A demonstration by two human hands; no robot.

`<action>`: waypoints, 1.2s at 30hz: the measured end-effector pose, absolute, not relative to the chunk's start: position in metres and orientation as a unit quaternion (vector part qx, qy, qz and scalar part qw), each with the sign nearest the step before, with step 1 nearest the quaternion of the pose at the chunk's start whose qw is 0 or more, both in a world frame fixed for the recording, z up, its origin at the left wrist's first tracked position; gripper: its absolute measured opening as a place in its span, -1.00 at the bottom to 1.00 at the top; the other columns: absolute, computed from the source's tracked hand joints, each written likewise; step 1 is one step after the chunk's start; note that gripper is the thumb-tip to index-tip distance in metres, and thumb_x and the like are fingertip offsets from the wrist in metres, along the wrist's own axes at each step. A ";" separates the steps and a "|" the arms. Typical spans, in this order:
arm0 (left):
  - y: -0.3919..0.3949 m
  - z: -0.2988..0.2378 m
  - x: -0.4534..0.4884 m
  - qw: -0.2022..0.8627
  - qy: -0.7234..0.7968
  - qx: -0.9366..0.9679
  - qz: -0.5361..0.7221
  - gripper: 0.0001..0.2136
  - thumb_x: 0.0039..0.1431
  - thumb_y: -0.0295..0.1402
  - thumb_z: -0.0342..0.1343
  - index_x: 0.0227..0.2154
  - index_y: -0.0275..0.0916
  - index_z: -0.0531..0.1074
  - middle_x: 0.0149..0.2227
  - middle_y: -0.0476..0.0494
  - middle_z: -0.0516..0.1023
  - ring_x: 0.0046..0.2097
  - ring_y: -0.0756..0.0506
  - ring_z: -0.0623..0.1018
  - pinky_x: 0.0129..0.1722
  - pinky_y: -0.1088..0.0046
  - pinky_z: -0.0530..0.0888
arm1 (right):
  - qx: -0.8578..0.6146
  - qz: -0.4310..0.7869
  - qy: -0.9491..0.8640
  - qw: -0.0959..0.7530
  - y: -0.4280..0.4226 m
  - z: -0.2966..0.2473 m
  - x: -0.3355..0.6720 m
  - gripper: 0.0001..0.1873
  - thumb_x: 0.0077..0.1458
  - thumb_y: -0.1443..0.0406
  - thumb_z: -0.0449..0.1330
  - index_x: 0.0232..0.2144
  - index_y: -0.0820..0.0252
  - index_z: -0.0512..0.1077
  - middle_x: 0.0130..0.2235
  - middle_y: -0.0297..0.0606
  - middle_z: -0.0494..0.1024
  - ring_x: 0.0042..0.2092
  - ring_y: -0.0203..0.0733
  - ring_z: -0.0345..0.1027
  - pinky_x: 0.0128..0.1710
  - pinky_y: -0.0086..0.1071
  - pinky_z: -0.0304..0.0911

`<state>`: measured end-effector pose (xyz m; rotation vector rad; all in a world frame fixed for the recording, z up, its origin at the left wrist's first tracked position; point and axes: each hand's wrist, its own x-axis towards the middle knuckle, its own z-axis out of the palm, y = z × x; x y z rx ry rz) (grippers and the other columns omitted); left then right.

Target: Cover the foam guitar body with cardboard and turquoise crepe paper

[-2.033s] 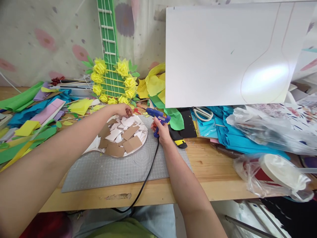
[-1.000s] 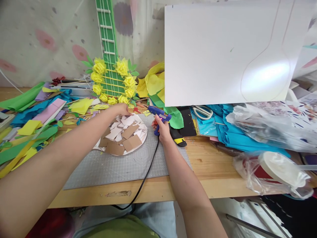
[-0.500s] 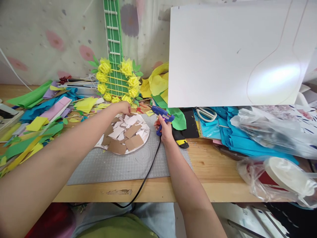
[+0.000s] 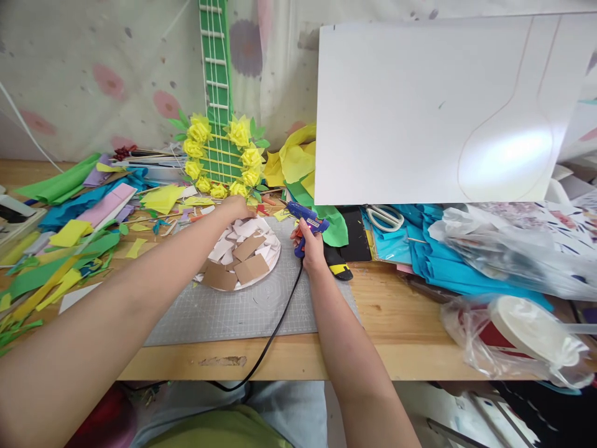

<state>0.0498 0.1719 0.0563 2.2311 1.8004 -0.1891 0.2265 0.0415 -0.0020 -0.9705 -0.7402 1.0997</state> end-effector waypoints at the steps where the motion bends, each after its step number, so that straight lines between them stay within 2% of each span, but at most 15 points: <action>1: 0.171 0.056 0.052 0.121 0.637 0.758 -0.071 -0.43 -0.14 0.00 0.19 -0.12 -0.33 0.46 -0.13 -0.35 0.52 -0.08 -0.27 0.50 -0.16 0.38 0.42 | -0.433 0.490 -0.330 0.681 0.042 -0.002 0.226 -0.56 -0.19 -0.04 0.29 -0.60 0.18 0.29 -0.62 -0.41 0.39 -0.64 -0.47 0.11 -0.68 -0.54 0.10; 7: 0.171 0.053 0.053 0.105 0.675 0.728 -0.060 -0.42 -0.17 0.01 0.21 -0.14 -0.33 0.47 -0.09 -0.38 0.51 -0.07 -0.28 0.50 -0.17 0.36 0.43 | -0.437 0.493 -0.333 0.675 0.043 -0.002 0.224 -0.55 -0.20 -0.05 0.29 -0.60 0.19 0.30 -0.63 -0.42 0.39 -0.64 -0.47 0.10 -0.68 -0.55 0.08; 11: 0.177 0.049 0.042 0.183 0.693 0.697 -0.014 -0.56 -0.18 0.02 0.21 -0.39 -0.30 0.50 -0.36 -0.33 0.57 -0.19 -0.30 0.54 -0.24 0.31 0.44 | -0.438 0.498 -0.332 0.671 0.042 -0.002 0.224 -0.57 -0.20 -0.03 0.29 -0.60 0.19 0.29 -0.63 -0.41 0.40 -0.64 -0.47 0.09 -0.67 -0.54 0.08; 13: 0.176 0.046 0.034 0.250 0.695 0.673 0.036 -0.69 -0.17 -0.10 0.24 -0.55 -0.28 0.46 -0.52 -0.26 0.53 -0.28 -0.28 0.55 -0.29 0.31 0.44 | -0.439 0.498 -0.332 0.670 0.042 -0.003 0.225 -0.57 -0.20 -0.03 0.29 -0.60 0.19 0.29 -0.62 -0.41 0.41 -0.64 -0.47 0.09 -0.67 -0.54 0.08; 15: 0.170 0.043 0.025 0.348 0.677 0.634 0.141 -0.82 -0.17 -0.30 0.26 -0.64 -0.28 0.40 -0.58 -0.20 0.49 -0.35 -0.22 0.55 -0.32 0.34 0.44 | -0.442 0.499 -0.335 0.666 0.042 -0.003 0.225 -0.57 -0.20 -0.03 0.29 -0.59 0.19 0.30 -0.61 -0.40 0.42 -0.64 -0.47 0.10 -0.67 -0.54 0.08; 17: 0.162 0.043 0.015 0.459 0.624 0.569 0.276 -0.91 -0.17 -0.50 0.20 -0.64 -0.28 0.39 -0.56 -0.16 0.50 -0.39 -0.12 0.54 -0.34 0.39 0.44 | -0.445 0.498 -0.340 0.662 0.042 -0.004 0.224 -0.57 -0.20 -0.03 0.28 -0.58 0.19 0.29 -0.60 -0.40 0.42 -0.63 -0.47 0.10 -0.66 -0.54 0.09; 19: 0.155 0.047 0.003 0.510 0.566 0.503 0.408 -0.89 -0.16 -0.62 0.08 -0.59 -0.30 0.39 -0.54 -0.10 0.49 -0.44 -0.02 0.50 -0.37 0.47 0.43 | -0.448 0.497 -0.345 0.658 0.041 -0.003 0.224 -0.57 -0.20 -0.04 0.28 -0.58 0.18 0.29 -0.60 -0.40 0.42 -0.63 -0.47 0.11 -0.66 -0.54 0.09; 22: 0.148 0.063 -0.020 0.457 0.519 0.407 0.597 -0.82 -0.17 -0.68 -0.07 -0.64 -0.29 0.29 -0.66 0.03 0.34 -0.58 0.09 0.36 -0.49 0.60 0.35 | -0.451 0.494 -0.343 0.660 0.040 -0.003 0.223 -0.56 -0.21 -0.04 0.28 -0.57 0.18 0.29 -0.60 -0.40 0.42 -0.64 -0.47 0.10 -0.66 -0.54 0.09; 25: 0.141 0.080 -0.044 0.471 0.460 0.314 0.685 -0.82 -0.15 -0.66 -0.08 -0.66 -0.25 0.19 -0.73 0.10 0.14 -0.66 0.11 0.21 -0.59 0.63 0.27 | -0.458 0.483 -0.353 0.658 0.040 -0.005 0.223 -0.58 -0.19 -0.04 0.27 -0.58 0.18 0.30 -0.60 -0.39 0.42 -0.63 -0.46 0.09 -0.66 -0.54 0.09; 28: 0.129 0.084 -0.063 0.487 0.422 0.298 0.704 -0.84 -0.13 -0.64 -0.09 -0.63 -0.26 0.20 -0.70 0.09 0.15 -0.64 0.11 0.23 -0.56 0.63 0.31 | -0.511 0.431 -0.384 0.637 0.042 -0.011 0.222 -0.59 -0.16 -0.03 0.24 -0.60 0.19 0.33 -0.58 -0.37 0.44 -0.63 -0.45 0.09 -0.65 -0.52 0.10; 32: 0.110 0.071 -0.073 0.489 0.465 0.267 0.688 -0.83 -0.12 -0.65 -0.09 -0.54 -0.25 0.24 -0.68 0.11 0.19 -0.64 0.11 0.25 -0.55 0.62 0.33 | -0.623 0.342 -0.409 0.572 0.045 -0.020 0.222 -0.59 -0.17 -0.04 0.21 -0.57 0.21 0.40 -0.51 -0.28 0.51 -0.64 -0.39 0.14 -0.62 -0.44 0.16; 36: 0.096 0.053 -0.078 0.460 0.485 0.294 0.683 -0.79 -0.11 -0.67 -0.12 -0.47 -0.22 0.22 -0.69 0.14 0.20 -0.65 0.09 0.27 -0.57 0.62 0.31 | -0.671 0.313 -0.425 0.521 0.047 -0.025 0.224 -0.54 -0.16 -0.09 0.17 -0.55 0.22 0.45 -0.54 -0.24 0.52 -0.63 -0.29 0.23 -0.59 -0.39 0.19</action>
